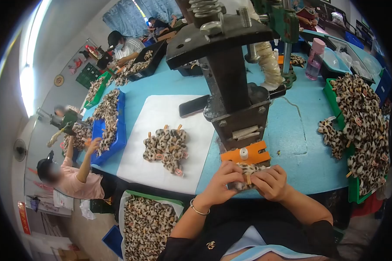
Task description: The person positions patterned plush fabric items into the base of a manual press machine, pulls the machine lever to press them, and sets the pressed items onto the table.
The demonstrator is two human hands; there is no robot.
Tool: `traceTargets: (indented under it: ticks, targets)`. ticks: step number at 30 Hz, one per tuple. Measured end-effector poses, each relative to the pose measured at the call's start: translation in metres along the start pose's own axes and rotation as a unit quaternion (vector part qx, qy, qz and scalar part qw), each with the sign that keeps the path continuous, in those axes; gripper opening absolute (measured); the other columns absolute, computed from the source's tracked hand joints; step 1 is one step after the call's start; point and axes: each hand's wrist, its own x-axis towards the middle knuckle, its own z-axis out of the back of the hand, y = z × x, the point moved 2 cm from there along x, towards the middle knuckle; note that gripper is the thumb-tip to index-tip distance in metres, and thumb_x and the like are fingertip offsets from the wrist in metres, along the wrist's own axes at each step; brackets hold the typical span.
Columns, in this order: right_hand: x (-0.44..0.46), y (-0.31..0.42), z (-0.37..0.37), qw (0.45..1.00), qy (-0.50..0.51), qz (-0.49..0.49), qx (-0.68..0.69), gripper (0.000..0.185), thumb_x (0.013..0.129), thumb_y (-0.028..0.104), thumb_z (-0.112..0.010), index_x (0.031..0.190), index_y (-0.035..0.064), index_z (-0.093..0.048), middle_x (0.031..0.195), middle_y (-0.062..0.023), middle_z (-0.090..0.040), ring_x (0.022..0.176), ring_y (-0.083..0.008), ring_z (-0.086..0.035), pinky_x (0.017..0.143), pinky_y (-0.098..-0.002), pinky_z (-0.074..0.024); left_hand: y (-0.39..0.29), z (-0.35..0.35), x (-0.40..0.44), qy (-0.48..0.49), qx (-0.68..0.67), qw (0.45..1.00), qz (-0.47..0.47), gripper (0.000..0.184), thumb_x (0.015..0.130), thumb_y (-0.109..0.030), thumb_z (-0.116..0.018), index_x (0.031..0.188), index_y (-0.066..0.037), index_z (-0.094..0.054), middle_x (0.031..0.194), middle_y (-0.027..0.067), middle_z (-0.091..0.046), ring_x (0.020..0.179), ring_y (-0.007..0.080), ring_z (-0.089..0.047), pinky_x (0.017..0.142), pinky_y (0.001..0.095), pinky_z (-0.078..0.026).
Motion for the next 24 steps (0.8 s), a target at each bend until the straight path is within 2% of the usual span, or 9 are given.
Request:
traceTargets:
  ticks: [3,6,9,13,16,19,20,23,24]
  targets:
    - [-0.003,0.001,-0.003,1.000,-0.012,0.013,0.007,0.028,0.072,0.008,-0.068,0.100,0.0078,-0.066,0.092,-0.0004,-0.065,0.075,-0.0144,-0.063,0.066,-0.0314,-0.0450,0.001,-0.002,0.004,-0.014,-0.054,0.998,-0.043,0.023,0.069,0.003,-0.075,0.085,-0.005,-0.060,0.095,0.0068,-0.063,0.088,0.0296,-0.058,0.082,0.0376,-0.047]
    - [-0.001,-0.003,-0.009,1.000,-0.007,-0.008,-0.001,0.027,0.071,0.008,-0.069,0.099,0.0077,-0.065,0.092,-0.0010,-0.065,0.075,-0.0163,-0.063,0.066,-0.0326,-0.0450,0.013,-0.009,-0.003,-0.034,-0.077,0.996,0.004,0.025,0.070,0.001,-0.076,0.087,-0.004,-0.059,0.093,0.0086,-0.062,0.093,0.0303,-0.060,0.083,0.0365,-0.048]
    - [0.010,-0.010,-0.014,0.998,0.010,-0.068,0.007,0.028,0.070,0.008,-0.070,0.097,0.0068,-0.064,0.091,-0.0037,-0.065,0.074,-0.0205,-0.063,0.066,-0.0349,-0.0449,0.023,-0.016,-0.009,-0.084,-0.085,0.987,0.108,0.020,0.078,0.000,-0.074,0.092,-0.003,-0.059,0.097,0.0083,-0.064,0.098,0.0241,-0.062,0.084,0.0325,-0.048]
    - [0.040,-0.027,-0.021,0.979,0.072,-0.192,0.007,0.029,0.071,0.006,-0.072,0.099,0.0034,-0.065,0.090,-0.0103,-0.065,0.078,-0.0308,-0.064,0.069,-0.0405,-0.0479,0.035,-0.033,0.005,-0.256,-0.251,0.906,0.225,0.005,0.091,0.000,-0.064,0.095,-0.001,-0.063,0.100,0.0060,-0.065,0.097,0.0120,-0.060,0.085,0.0258,-0.047]
    - [0.054,-0.048,-0.029,0.900,0.163,-0.357,0.188,0.027,0.078,0.008,-0.074,0.102,0.0008,-0.065,0.091,-0.0091,-0.067,0.081,-0.0277,-0.066,0.074,-0.0387,-0.0511,0.036,-0.037,0.026,-0.352,-0.316,0.859,0.197,0.007,0.094,-0.001,-0.059,0.099,0.001,-0.064,0.097,0.0038,-0.066,0.094,0.0096,-0.060,0.083,0.0251,-0.047]
    - [0.039,-0.077,-0.050,0.735,0.157,-0.470,0.464,0.026,0.086,0.014,-0.074,0.104,-0.0010,-0.065,0.094,-0.0056,-0.068,0.086,-0.0182,-0.065,0.078,-0.0336,-0.0524,0.045,-0.039,0.028,-0.346,-0.338,0.849,0.212,0.014,0.094,0.001,-0.056,0.104,0.002,-0.066,0.096,0.0045,-0.068,0.093,0.0098,-0.060,0.083,0.0253,-0.047]
    - [0.035,-0.081,-0.051,0.691,0.188,-0.502,0.485,0.026,0.089,0.018,-0.073,0.106,-0.0005,-0.064,0.095,-0.0023,-0.068,0.087,-0.0089,-0.061,0.076,-0.0279,-0.0513,0.057,-0.040,0.022,-0.315,-0.340,0.854,0.237,0.017,0.094,0.002,-0.054,0.106,0.003,-0.066,0.097,0.0049,-0.068,0.093,0.0098,-0.060,0.083,0.0255,-0.047]
    - [0.020,-0.075,-0.053,0.581,0.139,-0.586,0.548,0.024,0.092,0.018,-0.070,0.107,0.0003,-0.064,0.095,-0.0034,-0.067,0.085,-0.0074,-0.060,0.075,-0.0262,-0.0509,0.070,-0.043,0.015,-0.273,-0.300,0.870,0.280,0.023,0.092,0.004,-0.051,0.109,0.003,-0.067,0.100,0.0056,-0.070,0.094,0.0099,-0.060,0.084,0.0259,-0.047]
    - [0.018,-0.073,-0.053,0.579,0.135,-0.597,0.539,0.024,0.093,0.018,-0.069,0.108,0.0004,-0.063,0.094,-0.0033,-0.067,0.085,-0.0071,-0.060,0.074,-0.0258,-0.0507,0.071,-0.043,0.013,-0.267,-0.280,0.876,0.290,0.024,0.092,0.004,-0.050,0.109,0.003,-0.067,0.101,0.0058,-0.070,0.094,0.0099,-0.060,0.084,0.0259,-0.047]
